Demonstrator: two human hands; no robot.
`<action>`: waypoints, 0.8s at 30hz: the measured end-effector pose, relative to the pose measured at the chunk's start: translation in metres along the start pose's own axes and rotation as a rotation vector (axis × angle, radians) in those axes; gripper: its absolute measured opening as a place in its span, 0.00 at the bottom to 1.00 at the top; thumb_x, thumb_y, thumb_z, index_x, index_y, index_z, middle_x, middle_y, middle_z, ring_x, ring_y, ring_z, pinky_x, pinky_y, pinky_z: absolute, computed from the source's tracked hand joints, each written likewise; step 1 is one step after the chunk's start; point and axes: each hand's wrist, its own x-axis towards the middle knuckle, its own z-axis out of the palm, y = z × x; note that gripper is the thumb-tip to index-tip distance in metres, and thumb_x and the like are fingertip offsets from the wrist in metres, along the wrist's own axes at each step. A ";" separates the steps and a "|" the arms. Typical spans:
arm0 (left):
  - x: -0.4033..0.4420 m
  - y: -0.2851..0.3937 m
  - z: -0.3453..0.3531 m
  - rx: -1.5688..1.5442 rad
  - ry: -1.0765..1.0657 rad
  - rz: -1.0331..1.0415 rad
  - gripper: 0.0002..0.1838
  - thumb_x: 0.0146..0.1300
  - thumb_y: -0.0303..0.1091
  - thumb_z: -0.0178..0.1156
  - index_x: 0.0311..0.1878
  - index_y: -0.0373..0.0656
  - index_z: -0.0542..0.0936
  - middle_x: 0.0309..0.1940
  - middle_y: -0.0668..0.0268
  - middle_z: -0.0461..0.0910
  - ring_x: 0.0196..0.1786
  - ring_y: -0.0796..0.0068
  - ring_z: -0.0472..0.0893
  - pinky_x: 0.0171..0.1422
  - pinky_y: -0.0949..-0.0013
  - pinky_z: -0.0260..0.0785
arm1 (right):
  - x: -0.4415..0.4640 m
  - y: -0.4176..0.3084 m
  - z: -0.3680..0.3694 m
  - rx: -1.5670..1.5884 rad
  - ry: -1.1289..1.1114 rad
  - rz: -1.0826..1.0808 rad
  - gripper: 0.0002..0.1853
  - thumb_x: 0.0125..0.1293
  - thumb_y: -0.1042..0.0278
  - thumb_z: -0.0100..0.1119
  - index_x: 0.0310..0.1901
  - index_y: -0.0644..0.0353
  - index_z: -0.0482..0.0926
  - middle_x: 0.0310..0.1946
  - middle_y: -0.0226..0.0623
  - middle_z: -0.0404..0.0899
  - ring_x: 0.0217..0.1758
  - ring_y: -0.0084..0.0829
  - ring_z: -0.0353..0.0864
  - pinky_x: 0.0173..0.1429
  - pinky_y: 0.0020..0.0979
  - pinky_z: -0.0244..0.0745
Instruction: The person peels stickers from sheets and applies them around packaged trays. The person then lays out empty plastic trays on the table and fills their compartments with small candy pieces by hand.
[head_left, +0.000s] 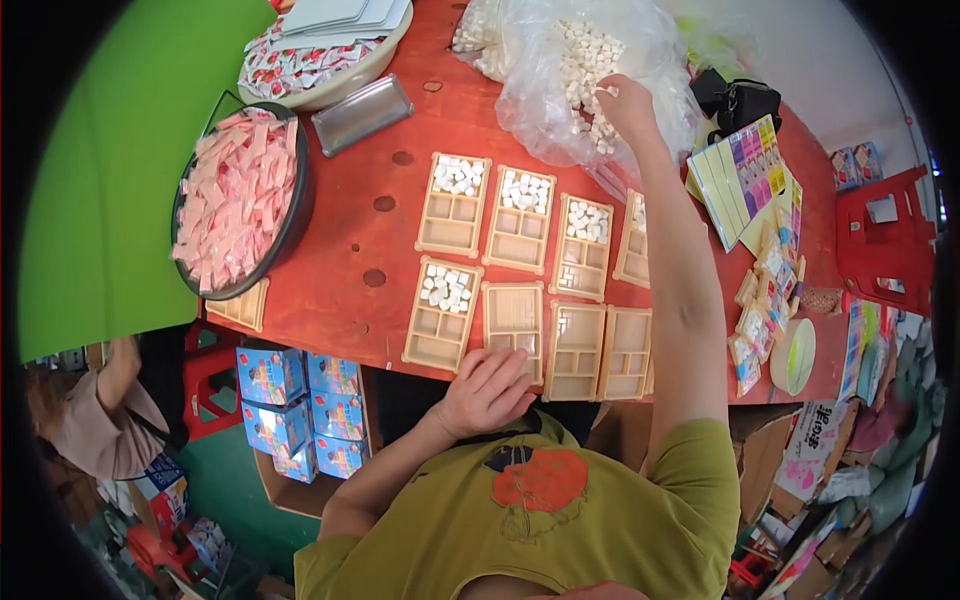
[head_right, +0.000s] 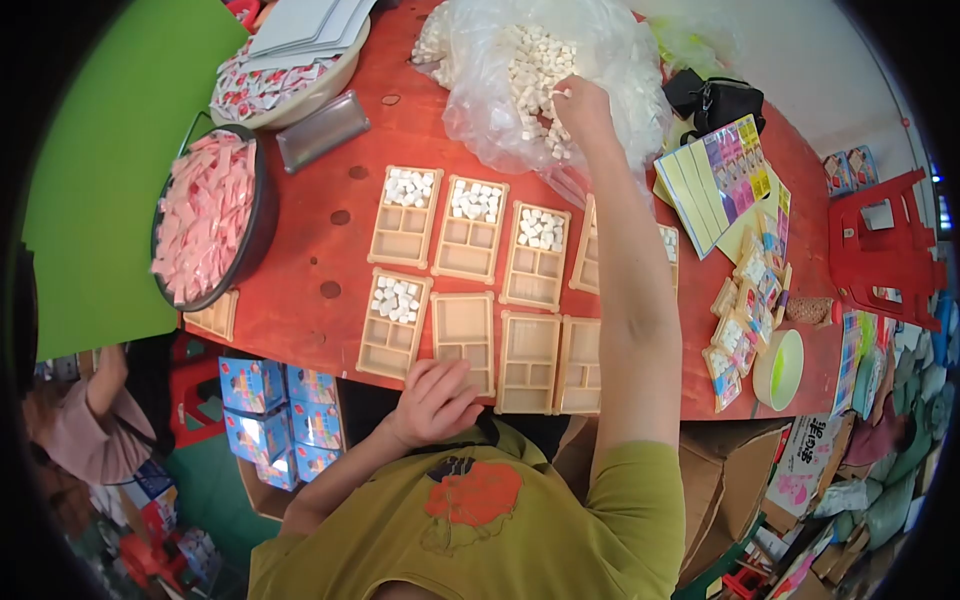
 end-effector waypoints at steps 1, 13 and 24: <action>0.002 0.002 -0.007 -0.006 -0.001 -0.006 0.19 0.56 0.35 0.72 0.49 0.37 0.82 0.59 0.49 0.79 0.56 0.52 0.81 0.56 0.51 0.74 | -0.005 0.004 -0.002 0.025 -0.026 -0.005 0.13 0.63 0.61 0.68 0.46 0.57 0.87 0.39 0.53 0.87 0.47 0.47 0.87 0.52 0.41 0.79; 0.085 0.018 -0.184 -1.877 0.403 -0.030 0.19 0.72 0.44 0.57 0.26 0.44 0.73 0.31 0.62 0.77 0.32 0.66 0.80 0.34 0.64 0.71 | -0.161 -0.116 -0.078 0.598 -0.413 0.088 0.09 0.70 0.68 0.67 0.49 0.58 0.84 0.31 0.19 0.77 0.30 0.09 0.68 0.32 0.16 0.60; 0.122 0.059 -0.140 -1.746 0.410 0.036 0.19 0.72 0.44 0.57 0.25 0.44 0.74 0.28 0.63 0.76 0.30 0.66 0.79 0.35 0.61 0.71 | -0.273 -0.168 -0.073 0.360 -0.661 -0.235 0.13 0.66 0.78 0.66 0.51 0.59 0.81 0.48 0.41 0.77 0.40 0.37 0.81 0.41 0.31 0.78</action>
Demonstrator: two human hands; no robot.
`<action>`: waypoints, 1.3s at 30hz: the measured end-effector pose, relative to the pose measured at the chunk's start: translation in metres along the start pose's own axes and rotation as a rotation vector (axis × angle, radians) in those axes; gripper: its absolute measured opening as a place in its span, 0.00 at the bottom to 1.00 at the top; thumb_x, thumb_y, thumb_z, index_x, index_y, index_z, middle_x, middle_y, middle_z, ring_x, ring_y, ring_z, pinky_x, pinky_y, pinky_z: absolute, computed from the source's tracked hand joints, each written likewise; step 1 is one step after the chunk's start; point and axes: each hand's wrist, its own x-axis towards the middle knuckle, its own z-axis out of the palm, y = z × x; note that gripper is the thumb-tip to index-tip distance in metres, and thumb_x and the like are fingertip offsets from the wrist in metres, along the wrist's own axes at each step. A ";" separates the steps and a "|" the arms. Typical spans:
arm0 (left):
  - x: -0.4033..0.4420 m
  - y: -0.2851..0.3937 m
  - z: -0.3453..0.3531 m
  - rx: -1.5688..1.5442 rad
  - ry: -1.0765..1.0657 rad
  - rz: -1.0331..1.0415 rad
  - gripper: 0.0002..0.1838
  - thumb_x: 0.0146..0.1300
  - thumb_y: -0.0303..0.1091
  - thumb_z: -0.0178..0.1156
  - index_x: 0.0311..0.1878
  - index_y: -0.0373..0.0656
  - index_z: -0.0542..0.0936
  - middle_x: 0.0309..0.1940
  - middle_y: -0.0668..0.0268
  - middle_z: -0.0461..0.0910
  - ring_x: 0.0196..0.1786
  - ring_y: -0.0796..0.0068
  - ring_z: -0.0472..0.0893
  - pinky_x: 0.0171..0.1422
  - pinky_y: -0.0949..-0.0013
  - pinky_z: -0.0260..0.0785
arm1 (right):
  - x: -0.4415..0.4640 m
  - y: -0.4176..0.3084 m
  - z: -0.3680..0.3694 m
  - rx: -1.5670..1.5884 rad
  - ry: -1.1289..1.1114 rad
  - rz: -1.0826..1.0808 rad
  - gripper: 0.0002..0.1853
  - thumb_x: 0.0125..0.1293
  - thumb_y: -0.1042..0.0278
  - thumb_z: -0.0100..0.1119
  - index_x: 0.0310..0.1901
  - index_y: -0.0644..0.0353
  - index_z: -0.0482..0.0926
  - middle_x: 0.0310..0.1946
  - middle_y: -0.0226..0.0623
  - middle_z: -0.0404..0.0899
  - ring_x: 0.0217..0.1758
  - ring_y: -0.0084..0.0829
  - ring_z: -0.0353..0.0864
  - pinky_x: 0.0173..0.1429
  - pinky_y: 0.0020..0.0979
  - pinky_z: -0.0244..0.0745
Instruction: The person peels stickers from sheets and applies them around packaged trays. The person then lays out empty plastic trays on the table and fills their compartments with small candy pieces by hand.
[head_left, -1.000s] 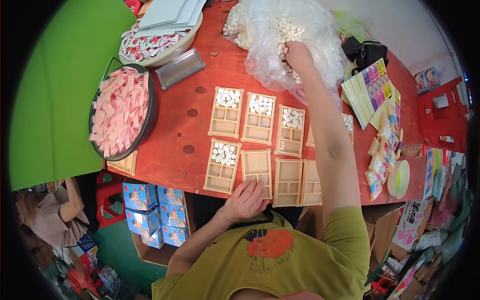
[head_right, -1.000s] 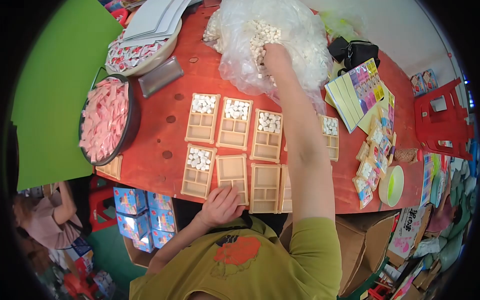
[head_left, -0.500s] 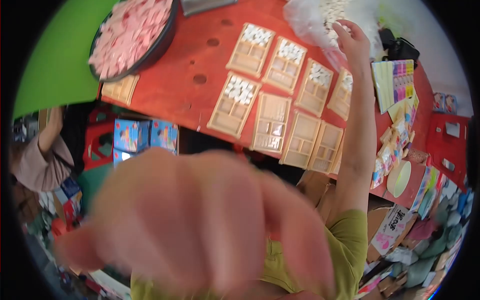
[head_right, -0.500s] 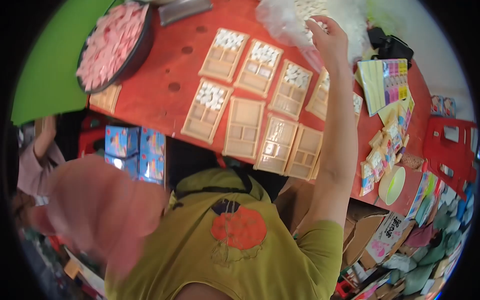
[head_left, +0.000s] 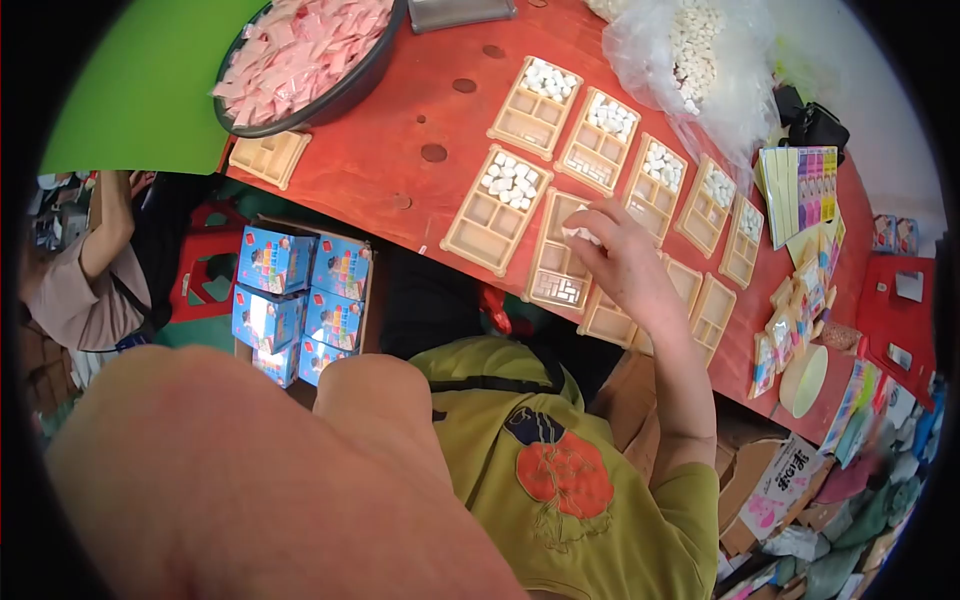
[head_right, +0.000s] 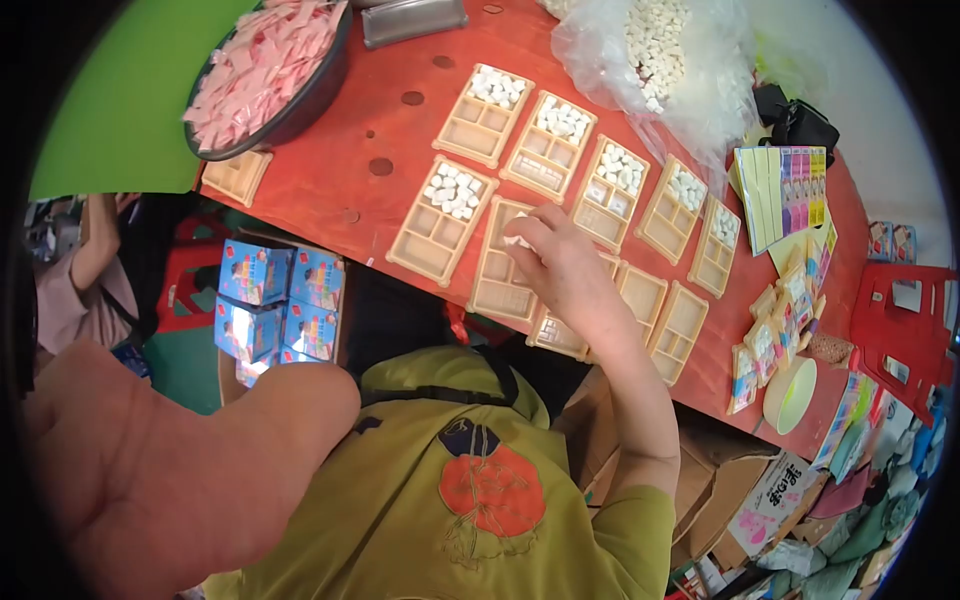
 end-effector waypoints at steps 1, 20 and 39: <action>-0.001 0.004 0.000 0.009 0.009 0.003 0.19 0.72 0.44 0.57 0.25 0.44 0.74 0.28 0.63 0.76 0.30 0.66 0.79 0.35 0.61 0.71 | 0.000 0.001 0.005 0.004 -0.004 0.000 0.13 0.66 0.78 0.66 0.51 0.59 0.81 0.48 0.41 0.77 0.40 0.37 0.81 0.41 0.31 0.78; 0.004 0.003 0.003 0.044 0.109 0.061 0.20 0.71 0.43 0.57 0.23 0.45 0.75 0.22 0.64 0.75 0.26 0.68 0.77 0.37 0.57 0.71 | -0.005 0.011 0.007 -0.233 0.083 0.053 0.12 0.69 0.74 0.62 0.53 0.55 0.82 0.49 0.39 0.78 0.45 0.46 0.84 0.46 0.42 0.81; 0.010 -0.010 0.000 0.155 0.204 0.154 0.21 0.71 0.42 0.57 0.21 0.46 0.75 0.16 0.64 0.73 0.23 0.69 0.76 0.38 0.52 0.71 | 0.082 0.102 -0.107 -0.205 0.571 0.088 0.13 0.74 0.67 0.58 0.55 0.57 0.86 0.41 0.41 0.89 0.42 0.25 0.86 0.48 0.27 0.78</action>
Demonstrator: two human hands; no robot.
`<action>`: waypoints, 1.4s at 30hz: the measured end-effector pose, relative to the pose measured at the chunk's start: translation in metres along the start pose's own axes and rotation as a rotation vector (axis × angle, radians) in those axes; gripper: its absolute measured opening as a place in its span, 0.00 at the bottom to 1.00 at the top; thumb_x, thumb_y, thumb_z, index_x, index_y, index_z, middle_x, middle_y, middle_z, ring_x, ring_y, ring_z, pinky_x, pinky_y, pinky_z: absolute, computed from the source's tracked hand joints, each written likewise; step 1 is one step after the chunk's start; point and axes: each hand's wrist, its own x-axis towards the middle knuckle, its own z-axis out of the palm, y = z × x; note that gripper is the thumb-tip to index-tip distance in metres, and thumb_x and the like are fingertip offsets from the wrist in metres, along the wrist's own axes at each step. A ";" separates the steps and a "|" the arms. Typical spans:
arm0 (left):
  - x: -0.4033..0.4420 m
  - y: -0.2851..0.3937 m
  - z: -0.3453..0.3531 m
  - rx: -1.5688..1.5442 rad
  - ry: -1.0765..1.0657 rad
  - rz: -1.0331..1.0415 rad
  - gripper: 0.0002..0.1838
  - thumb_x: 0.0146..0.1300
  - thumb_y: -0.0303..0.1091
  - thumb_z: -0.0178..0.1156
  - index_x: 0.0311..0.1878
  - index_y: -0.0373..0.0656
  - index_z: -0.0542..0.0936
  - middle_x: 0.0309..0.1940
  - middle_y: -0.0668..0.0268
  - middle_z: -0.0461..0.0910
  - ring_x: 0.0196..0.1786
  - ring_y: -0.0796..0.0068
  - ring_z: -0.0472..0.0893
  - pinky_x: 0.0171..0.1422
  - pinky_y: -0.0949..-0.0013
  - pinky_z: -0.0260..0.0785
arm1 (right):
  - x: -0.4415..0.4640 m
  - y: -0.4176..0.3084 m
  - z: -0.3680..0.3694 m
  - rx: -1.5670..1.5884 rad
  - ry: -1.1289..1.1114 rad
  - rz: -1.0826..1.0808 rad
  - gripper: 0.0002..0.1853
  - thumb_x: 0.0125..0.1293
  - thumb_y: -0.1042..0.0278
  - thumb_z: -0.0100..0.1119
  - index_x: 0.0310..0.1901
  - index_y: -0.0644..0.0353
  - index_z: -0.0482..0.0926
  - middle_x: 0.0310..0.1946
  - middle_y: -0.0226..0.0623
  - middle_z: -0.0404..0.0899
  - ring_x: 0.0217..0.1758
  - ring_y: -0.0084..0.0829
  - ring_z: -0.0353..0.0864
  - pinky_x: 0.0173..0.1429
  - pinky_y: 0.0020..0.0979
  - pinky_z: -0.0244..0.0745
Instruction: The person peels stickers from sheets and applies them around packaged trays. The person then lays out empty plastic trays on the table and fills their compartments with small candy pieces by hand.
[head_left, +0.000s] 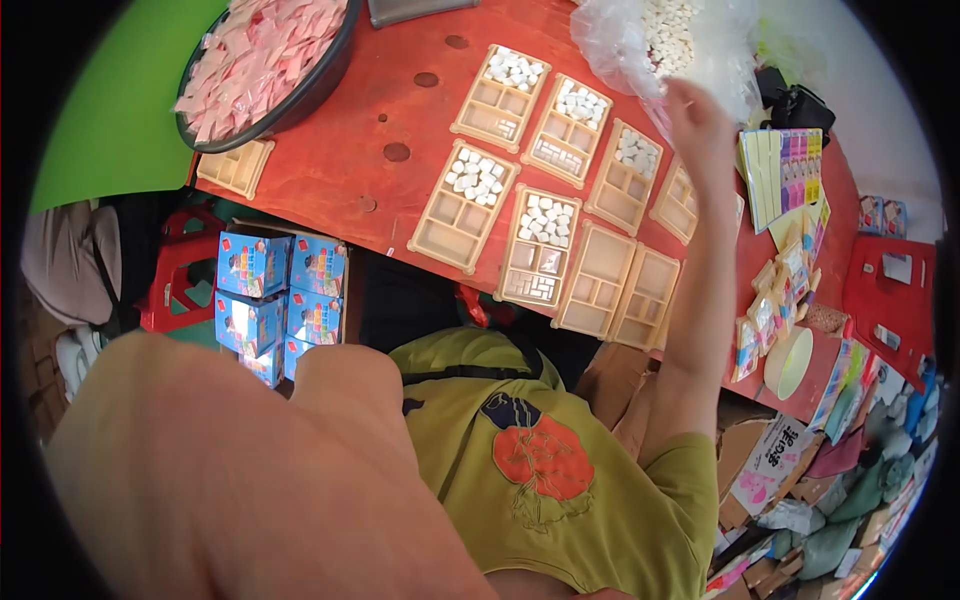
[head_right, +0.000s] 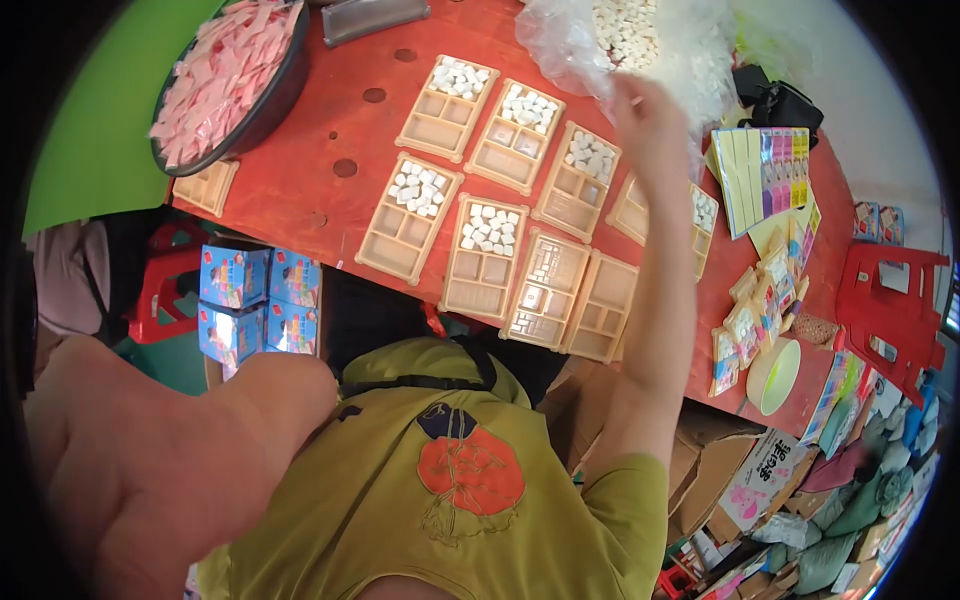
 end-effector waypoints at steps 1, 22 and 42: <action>0.002 -0.005 0.001 0.013 0.008 0.008 0.21 0.71 0.42 0.57 0.21 0.46 0.75 0.16 0.64 0.73 0.23 0.69 0.76 0.38 0.52 0.71 | 0.027 0.006 -0.005 -0.062 0.000 0.062 0.14 0.73 0.65 0.60 0.56 0.59 0.85 0.42 0.41 0.89 0.43 0.23 0.86 0.50 0.29 0.78; -0.092 -0.064 -0.085 1.714 -0.813 -0.280 0.26 0.57 0.48 0.72 0.48 0.34 0.82 0.58 0.49 0.76 0.67 0.48 0.73 0.74 0.42 0.62 | 0.134 0.108 0.055 -0.479 -0.108 0.011 0.14 0.62 0.66 0.63 0.44 0.66 0.84 0.34 0.59 0.84 0.40 0.56 0.85 0.46 0.48 0.79; -0.119 -0.086 -0.122 1.662 -0.647 -0.139 0.20 0.54 0.33 0.72 0.49 0.33 0.80 0.57 0.52 0.74 0.65 0.48 0.73 0.72 0.39 0.63 | -0.061 -0.053 0.003 0.144 -0.185 0.080 0.11 0.73 0.67 0.62 0.53 0.58 0.84 0.41 0.36 0.83 0.39 0.25 0.80 0.44 0.27 0.76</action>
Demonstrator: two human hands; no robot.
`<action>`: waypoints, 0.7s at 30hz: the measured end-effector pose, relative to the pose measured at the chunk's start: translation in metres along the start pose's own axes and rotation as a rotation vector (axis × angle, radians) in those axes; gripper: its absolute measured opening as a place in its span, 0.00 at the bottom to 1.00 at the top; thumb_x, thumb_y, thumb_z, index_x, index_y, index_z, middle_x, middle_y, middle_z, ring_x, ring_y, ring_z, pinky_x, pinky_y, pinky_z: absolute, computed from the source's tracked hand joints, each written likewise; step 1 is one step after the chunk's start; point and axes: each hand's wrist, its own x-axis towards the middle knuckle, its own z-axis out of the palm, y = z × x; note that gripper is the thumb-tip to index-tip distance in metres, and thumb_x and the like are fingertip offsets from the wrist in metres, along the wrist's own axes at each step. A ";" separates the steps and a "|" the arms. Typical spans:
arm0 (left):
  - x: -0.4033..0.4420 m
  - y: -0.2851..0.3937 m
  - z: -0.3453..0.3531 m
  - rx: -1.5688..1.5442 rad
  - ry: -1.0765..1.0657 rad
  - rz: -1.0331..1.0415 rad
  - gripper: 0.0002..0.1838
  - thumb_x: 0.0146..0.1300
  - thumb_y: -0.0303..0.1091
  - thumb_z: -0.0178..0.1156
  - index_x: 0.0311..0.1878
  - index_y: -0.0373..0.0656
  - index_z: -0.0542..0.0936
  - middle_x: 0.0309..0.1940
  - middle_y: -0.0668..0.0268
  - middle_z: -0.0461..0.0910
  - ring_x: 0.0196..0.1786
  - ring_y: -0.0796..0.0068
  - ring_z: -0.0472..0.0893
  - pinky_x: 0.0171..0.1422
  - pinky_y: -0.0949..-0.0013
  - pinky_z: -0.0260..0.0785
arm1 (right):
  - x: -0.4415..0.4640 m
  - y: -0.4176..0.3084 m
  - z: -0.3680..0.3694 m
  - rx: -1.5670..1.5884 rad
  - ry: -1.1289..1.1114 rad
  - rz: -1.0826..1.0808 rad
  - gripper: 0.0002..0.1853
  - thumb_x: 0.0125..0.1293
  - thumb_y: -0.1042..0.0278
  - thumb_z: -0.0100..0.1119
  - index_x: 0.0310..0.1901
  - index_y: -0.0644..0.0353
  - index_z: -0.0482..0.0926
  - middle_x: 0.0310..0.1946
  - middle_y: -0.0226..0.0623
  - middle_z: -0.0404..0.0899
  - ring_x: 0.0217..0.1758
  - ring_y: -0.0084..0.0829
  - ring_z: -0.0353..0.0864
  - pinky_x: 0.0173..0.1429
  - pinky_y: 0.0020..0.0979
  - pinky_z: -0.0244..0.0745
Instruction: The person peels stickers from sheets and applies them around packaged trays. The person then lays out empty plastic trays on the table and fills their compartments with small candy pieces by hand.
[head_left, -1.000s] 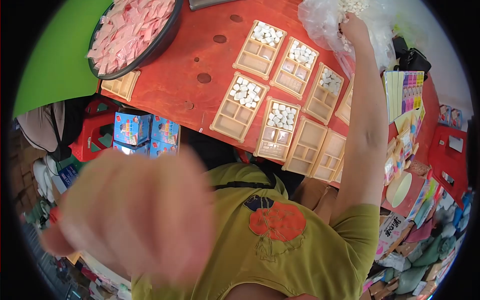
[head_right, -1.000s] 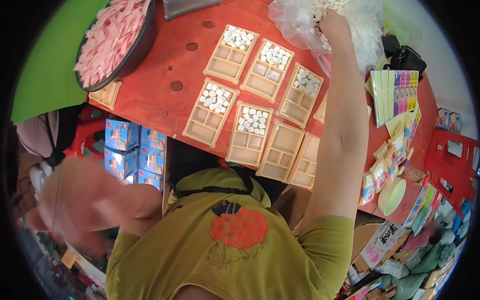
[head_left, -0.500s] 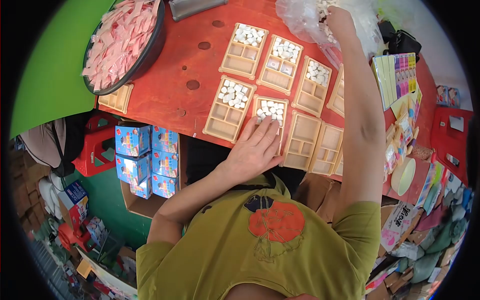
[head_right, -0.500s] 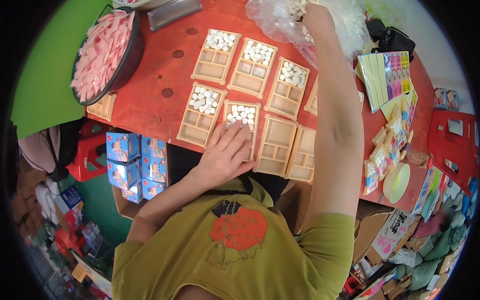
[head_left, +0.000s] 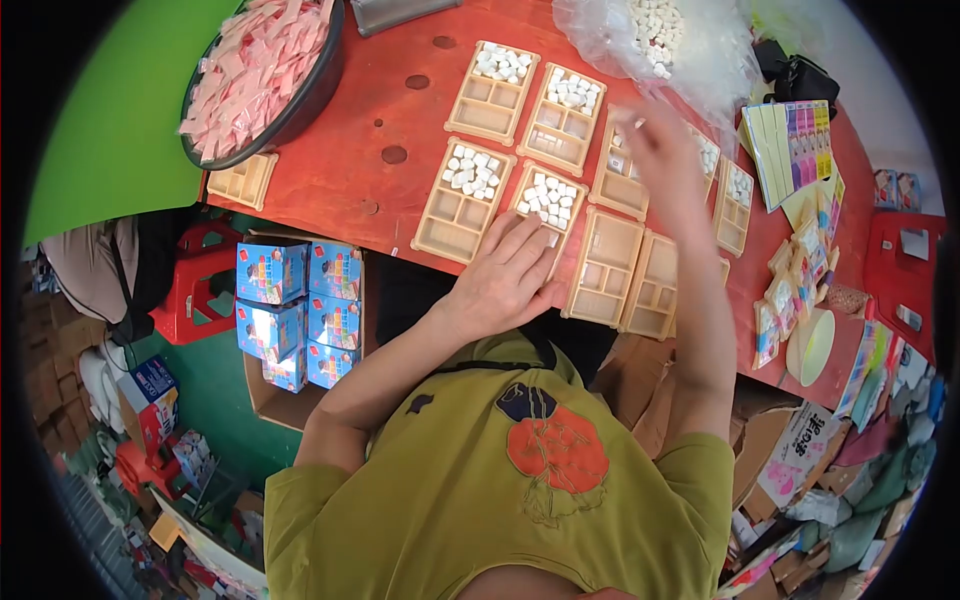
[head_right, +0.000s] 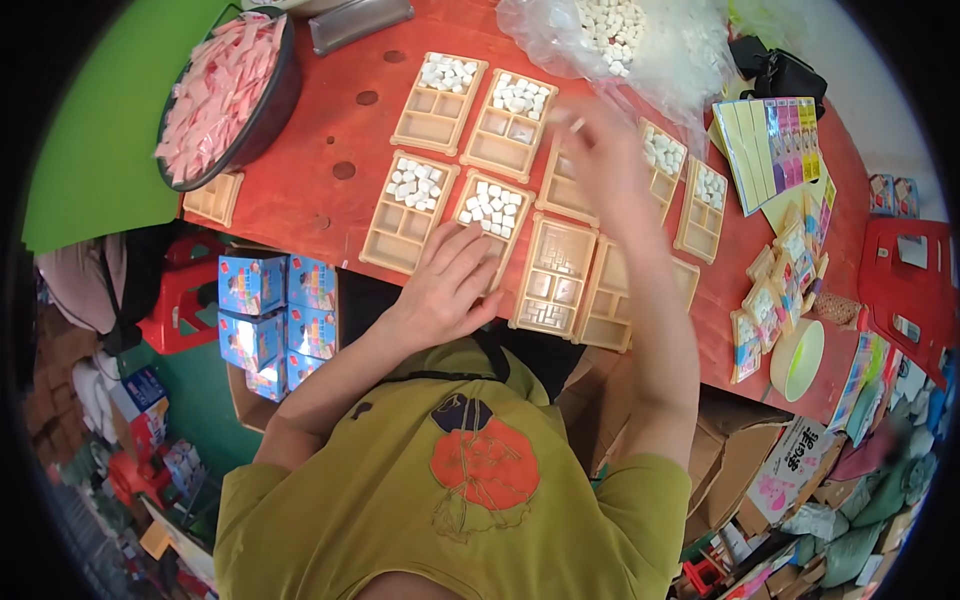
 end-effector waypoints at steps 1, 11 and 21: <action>0.000 0.000 0.000 0.002 0.007 0.007 0.21 0.54 0.33 0.72 0.48 0.33 0.80 0.57 0.52 0.74 0.65 0.48 0.73 0.72 0.39 0.64 | -0.020 -0.002 0.015 0.064 -0.059 -0.079 0.10 0.72 0.69 0.63 0.52 0.59 0.83 0.42 0.37 0.82 0.39 0.27 0.81 0.44 0.29 0.77; 0.001 0.003 -0.003 0.006 0.015 0.018 0.23 0.52 0.35 0.72 0.49 0.33 0.80 0.56 0.52 0.74 0.63 0.48 0.73 0.72 0.41 0.64 | -0.065 -0.022 0.051 0.089 -0.116 -0.156 0.15 0.67 0.76 0.66 0.52 0.62 0.75 0.41 0.41 0.79 0.36 0.36 0.83 0.40 0.34 0.78; 0.011 -0.007 -0.020 0.287 0.207 -0.072 0.13 0.57 0.27 0.63 0.46 0.32 0.80 0.55 0.50 0.75 0.62 0.45 0.73 0.66 0.45 0.66 | -0.073 -0.015 0.050 0.187 -0.035 -0.056 0.04 0.71 0.76 0.63 0.45 0.64 0.79 0.35 0.37 0.80 0.37 0.28 0.81 0.43 0.30 0.77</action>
